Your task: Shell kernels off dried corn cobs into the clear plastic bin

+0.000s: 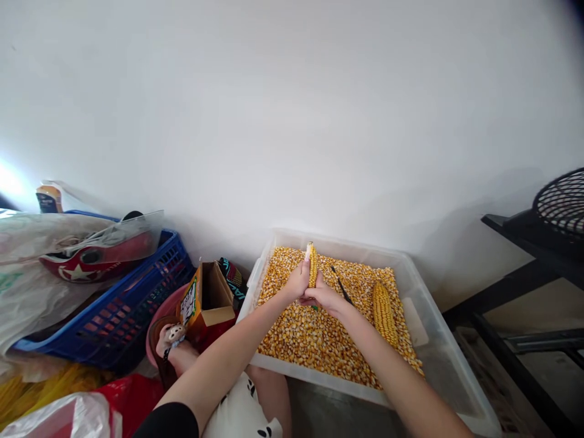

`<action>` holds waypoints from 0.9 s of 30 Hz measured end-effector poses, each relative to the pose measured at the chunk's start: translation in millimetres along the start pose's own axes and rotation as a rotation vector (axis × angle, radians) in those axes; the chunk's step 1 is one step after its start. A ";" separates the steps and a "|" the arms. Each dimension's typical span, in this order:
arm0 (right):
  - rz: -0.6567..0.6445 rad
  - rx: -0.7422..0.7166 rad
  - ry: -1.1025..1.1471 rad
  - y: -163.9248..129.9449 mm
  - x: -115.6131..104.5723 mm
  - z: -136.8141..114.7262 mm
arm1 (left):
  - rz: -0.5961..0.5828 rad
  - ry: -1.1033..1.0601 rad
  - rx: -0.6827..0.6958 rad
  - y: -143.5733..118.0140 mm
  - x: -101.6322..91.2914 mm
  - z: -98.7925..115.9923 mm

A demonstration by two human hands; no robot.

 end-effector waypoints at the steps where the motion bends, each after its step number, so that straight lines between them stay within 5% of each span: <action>1: -0.005 0.011 0.007 -1.0 0.6 0.3 | 0.010 0.022 0.028 0.2 -0.6 0.6; 11: -0.063 0.098 0.085 0.9 -2.1 14.4 | -0.022 0.166 0.116 -4.5 -3.8 -1.3; 18: 0.105 -0.020 -0.058 3.0 -0.5 12.2 | 0.099 0.276 0.093 -6.0 -19.4 2.8; 23: 0.139 -0.113 -0.140 -0.1 8.9 8.7 | 0.089 0.075 -0.132 -5.6 -22.8 -4.8; 27: 0.149 -0.158 -0.145 -0.2 11.7 10.4 | 0.109 -0.079 -0.127 -2.2 -20.3 -4.6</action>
Point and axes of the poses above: each hand's wrist, its own y-axis towards the middle knuckle, its own x-axis out of the palm, z = x × y, the point moved 6 cm from there along y, towards the middle knuckle, and after that the axes turned 15 degrees about y, right-handed, at the moved point
